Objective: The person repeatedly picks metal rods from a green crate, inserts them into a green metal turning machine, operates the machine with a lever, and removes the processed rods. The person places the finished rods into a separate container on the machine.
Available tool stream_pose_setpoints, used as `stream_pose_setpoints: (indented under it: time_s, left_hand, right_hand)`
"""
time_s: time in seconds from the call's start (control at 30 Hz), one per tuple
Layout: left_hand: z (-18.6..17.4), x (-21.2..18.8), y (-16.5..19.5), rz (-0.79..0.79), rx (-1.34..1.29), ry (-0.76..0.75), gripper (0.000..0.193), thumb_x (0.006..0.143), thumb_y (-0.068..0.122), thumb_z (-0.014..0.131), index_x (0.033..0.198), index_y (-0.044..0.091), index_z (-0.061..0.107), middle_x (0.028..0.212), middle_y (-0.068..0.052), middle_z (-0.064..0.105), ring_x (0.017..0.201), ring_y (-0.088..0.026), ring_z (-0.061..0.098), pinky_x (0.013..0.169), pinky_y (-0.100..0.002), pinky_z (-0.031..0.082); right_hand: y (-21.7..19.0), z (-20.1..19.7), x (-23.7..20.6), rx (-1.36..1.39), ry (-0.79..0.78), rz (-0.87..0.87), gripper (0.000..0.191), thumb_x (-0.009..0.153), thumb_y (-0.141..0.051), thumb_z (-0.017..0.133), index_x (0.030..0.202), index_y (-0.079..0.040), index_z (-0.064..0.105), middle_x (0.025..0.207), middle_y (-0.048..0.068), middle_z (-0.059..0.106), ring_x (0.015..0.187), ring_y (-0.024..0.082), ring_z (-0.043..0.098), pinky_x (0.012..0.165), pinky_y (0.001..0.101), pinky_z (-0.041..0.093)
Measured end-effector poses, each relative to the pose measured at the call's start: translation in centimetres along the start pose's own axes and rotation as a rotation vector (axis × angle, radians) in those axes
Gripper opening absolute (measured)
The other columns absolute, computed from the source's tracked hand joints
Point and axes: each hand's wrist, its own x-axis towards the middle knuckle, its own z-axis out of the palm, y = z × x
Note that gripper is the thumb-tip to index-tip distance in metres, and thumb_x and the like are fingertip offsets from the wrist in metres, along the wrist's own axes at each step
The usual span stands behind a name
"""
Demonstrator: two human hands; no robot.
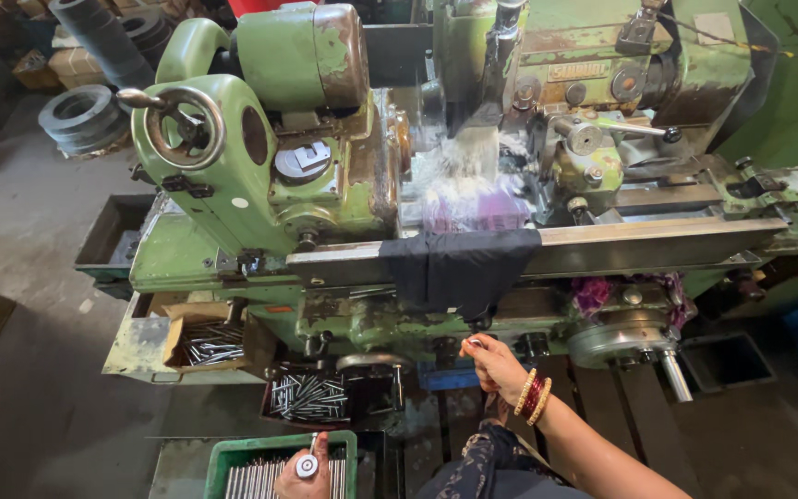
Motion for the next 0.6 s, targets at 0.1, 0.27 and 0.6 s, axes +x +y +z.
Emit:
stream_pose_setpoints:
  time_s: [0.1,0.27,0.6]
  left_hand:
    - [0.4,-0.3,-0.3,0.064,-0.032,0.038,0.051,0.08,0.038,0.083,0.052,0.004,0.058,0.043,-0.012,0.045,0.036,-0.022,0.046,0.044,-0.04,0.04]
    - [0.5,-0.6,-0.6,0.137,0.002,0.045,0.049,0.079,0.038,0.083,0.052,0.005,0.058,0.046,-0.013,0.048,0.039,-0.025,0.048,0.045,-0.041,0.04]
    - [0.7,0.1,0.7,0.107,-0.039,-0.037,0.053,0.082,0.035,0.082,0.05,0.004,0.052,0.044,-0.012,0.047,0.037,-0.026,0.048,0.043,-0.04,0.039]
  right_hand:
    - [0.1,-0.1,-0.1,0.006,-0.004,0.01,0.024,0.101,-0.03,0.061,0.093,-0.008,0.059,0.054,-0.009,0.031,0.037,0.003,0.024,0.034,0.0237,0.018]
    - [0.3,-0.4,0.0,-0.016,-0.023,0.004,0.024,0.102,-0.031,0.062,0.093,-0.009,0.06,0.054,-0.009,0.031,0.038,0.003,0.025,0.035,0.0234,0.02]
    - [1.0,-0.8,0.0,-0.022,0.017,0.025,0.026,0.102,-0.032,0.06,0.093,-0.008,0.06,0.053,-0.008,0.031,0.038,0.004,0.023,0.035,0.0245,0.019]
